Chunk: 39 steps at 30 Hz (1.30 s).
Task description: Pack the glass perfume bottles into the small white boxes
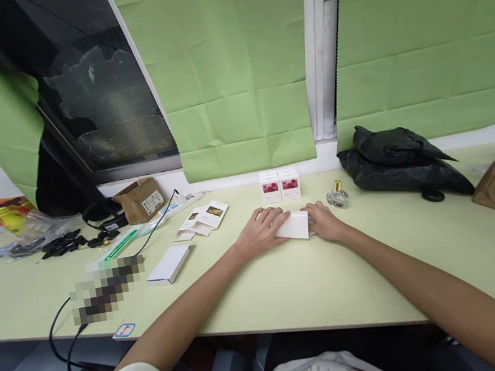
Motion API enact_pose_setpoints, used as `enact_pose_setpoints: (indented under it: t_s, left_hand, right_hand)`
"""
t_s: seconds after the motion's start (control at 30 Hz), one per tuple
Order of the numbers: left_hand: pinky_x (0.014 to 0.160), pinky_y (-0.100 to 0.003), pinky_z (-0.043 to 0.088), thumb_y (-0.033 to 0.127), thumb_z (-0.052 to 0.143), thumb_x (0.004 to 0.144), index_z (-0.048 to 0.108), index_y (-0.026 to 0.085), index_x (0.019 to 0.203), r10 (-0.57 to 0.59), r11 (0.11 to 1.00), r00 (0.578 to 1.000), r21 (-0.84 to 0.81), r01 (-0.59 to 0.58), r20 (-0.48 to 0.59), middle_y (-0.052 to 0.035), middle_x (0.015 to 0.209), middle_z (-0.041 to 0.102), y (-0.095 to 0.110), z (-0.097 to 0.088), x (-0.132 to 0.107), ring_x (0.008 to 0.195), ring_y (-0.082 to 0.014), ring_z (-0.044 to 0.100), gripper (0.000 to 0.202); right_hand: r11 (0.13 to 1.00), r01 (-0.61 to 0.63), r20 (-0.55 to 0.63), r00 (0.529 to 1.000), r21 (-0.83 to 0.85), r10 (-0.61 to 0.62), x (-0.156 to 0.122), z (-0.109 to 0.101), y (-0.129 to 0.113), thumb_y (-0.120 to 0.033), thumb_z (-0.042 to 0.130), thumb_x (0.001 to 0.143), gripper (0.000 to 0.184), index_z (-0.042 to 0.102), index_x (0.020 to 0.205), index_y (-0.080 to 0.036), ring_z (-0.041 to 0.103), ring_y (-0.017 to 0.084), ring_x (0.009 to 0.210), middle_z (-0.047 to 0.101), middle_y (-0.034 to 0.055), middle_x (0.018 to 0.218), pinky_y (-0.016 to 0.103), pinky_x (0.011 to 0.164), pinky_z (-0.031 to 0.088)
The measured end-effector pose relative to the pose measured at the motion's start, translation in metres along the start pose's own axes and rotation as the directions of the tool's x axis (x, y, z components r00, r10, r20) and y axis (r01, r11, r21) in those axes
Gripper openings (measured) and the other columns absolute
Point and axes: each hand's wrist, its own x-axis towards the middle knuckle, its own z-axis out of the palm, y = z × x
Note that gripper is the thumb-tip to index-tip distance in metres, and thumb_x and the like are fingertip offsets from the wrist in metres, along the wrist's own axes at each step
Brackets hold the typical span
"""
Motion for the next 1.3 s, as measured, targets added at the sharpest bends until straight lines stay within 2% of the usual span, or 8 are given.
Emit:
enact_pose_setpoints:
  t_s: [0.23, 0.47, 0.57, 0.63, 0.77, 0.83, 1.03, 1.3]
  left_hand:
    - [0.115, -0.051, 0.040, 0.062, 0.063, 0.096, 0.043, 0.023, 0.157, -0.091, 0.991, 0.996, -0.099, 0.092, 0.006, -0.0170, 0.146, 0.060, -0.002, -0.014, -0.010, 0.134, -0.0340, 0.057, 0.075]
    - [0.107, -0.045, 0.049, 0.064, 0.069, 0.091, 0.051, 0.029, 0.153, -0.226, 0.884, 0.952, -0.368, 0.290, 0.206, -0.0109, 0.143, 0.062, -0.008, -0.062, -0.034, 0.128, -0.0326, 0.061, 0.074]
    - [0.105, -0.040, 0.051, 0.064, 0.072, 0.088, 0.055, 0.030, 0.150, -0.365, 0.663, 0.881, -0.580, 0.472, 0.300, -0.0091, 0.148, 0.060, -0.015, -0.075, -0.041, 0.127, -0.0310, 0.061, 0.073]
    - [0.106, -0.040, 0.051, 0.064, 0.069, 0.090, 0.058, 0.026, 0.147, -0.406, 0.413, 0.834, -0.739, 0.532, 0.373, -0.0108, 0.151, 0.058, -0.019, -0.075, -0.041, 0.129, -0.0311, 0.061, 0.069]
    - [0.104, -0.047, 0.053, 0.069, 0.051, 0.099, 0.057, 0.019, 0.147, -0.366, -0.244, 0.785, -0.866, 0.436, 0.499, -0.0186, 0.149, 0.060, -0.021, -0.057, -0.029, 0.131, -0.0350, 0.062, 0.069]
    - [0.103, -0.047, 0.053, 0.069, 0.049, 0.100, 0.053, 0.022, 0.150, -0.371, -0.451, 0.763, -0.821, 0.351, 0.530, -0.0178, 0.149, 0.061, -0.018, -0.045, -0.018, 0.127, -0.0349, 0.066, 0.069]
    - [0.097, -0.045, 0.055, 0.067, 0.046, 0.101, 0.058, 0.015, 0.146, -0.275, -0.622, 0.768, -0.716, 0.316, 0.578, -0.0208, 0.137, 0.069, -0.005, -0.018, 0.014, 0.116, -0.0338, 0.071, 0.070]
    - [0.095, -0.042, 0.058, 0.058, 0.044, 0.105, 0.063, 0.013, 0.142, -0.232, -0.663, 0.757, -0.669, 0.336, 0.610, -0.0225, 0.139, 0.068, 0.009, -0.005, 0.012, 0.113, -0.0306, 0.073, 0.062]
  right_hand:
    - [0.997, -0.057, -0.043, 0.997, 0.059, 0.059, 0.002, 0.000, 0.015, -0.035, 0.067, 0.095, 0.016, 0.076, 0.103, -0.025, 0.053, 0.026, 0.098, 0.068, 0.0068, 0.104, 0.034, 0.085, 0.037]
    - [0.992, -0.119, -0.088, 0.989, 0.029, 0.121, 0.003, 0.000, 0.025, -0.037, 0.069, 0.095, 0.018, 0.076, 0.102, -0.022, 0.059, 0.025, 0.100, 0.068, 0.0082, 0.105, 0.034, 0.088, 0.039]
    - [0.989, -0.149, -0.090, 0.985, -0.006, 0.148, 0.003, -0.001, 0.025, -0.038, 0.067, 0.095, 0.020, 0.075, 0.101, -0.021, 0.059, 0.026, 0.101, 0.068, 0.0088, 0.105, 0.035, 0.089, 0.040]
    - [0.986, -0.165, -0.102, 0.982, -0.032, 0.161, 0.002, -0.001, 0.023, -0.038, 0.067, 0.095, 0.020, 0.075, 0.102, -0.021, 0.059, 0.027, 0.102, 0.068, 0.0095, 0.107, 0.037, 0.091, 0.040]
    - [0.975, -0.188, -0.229, 0.960, -0.115, 0.158, 0.000, -0.003, 0.013, -0.040, 0.065, 0.095, 0.033, 0.070, 0.122, -0.022, 0.055, 0.034, 0.110, 0.066, 0.0125, 0.117, 0.045, 0.096, 0.040]
    - [0.985, -0.138, -0.292, 0.951, -0.098, 0.104, -0.002, -0.006, 0.005, -0.044, 0.060, 0.098, 0.035, 0.069, 0.126, -0.024, 0.053, 0.035, 0.114, 0.065, 0.0125, 0.120, 0.048, 0.098, 0.039]
    - [0.968, 0.124, -0.283, 0.957, 0.219, -0.059, -0.007, -0.015, -0.022, -0.050, 0.047, 0.106, 0.036, 0.072, 0.125, -0.032, 0.052, 0.030, 0.114, 0.065, 0.0082, 0.116, 0.045, 0.099, 0.044]
    - [0.831, 0.156, -0.284, 0.959, 0.534, 0.002, -0.005, -0.010, -0.028, -0.055, 0.054, 0.103, 0.041, 0.069, 0.132, -0.031, 0.058, 0.025, 0.104, 0.060, 0.0078, 0.119, 0.040, 0.089, 0.049]
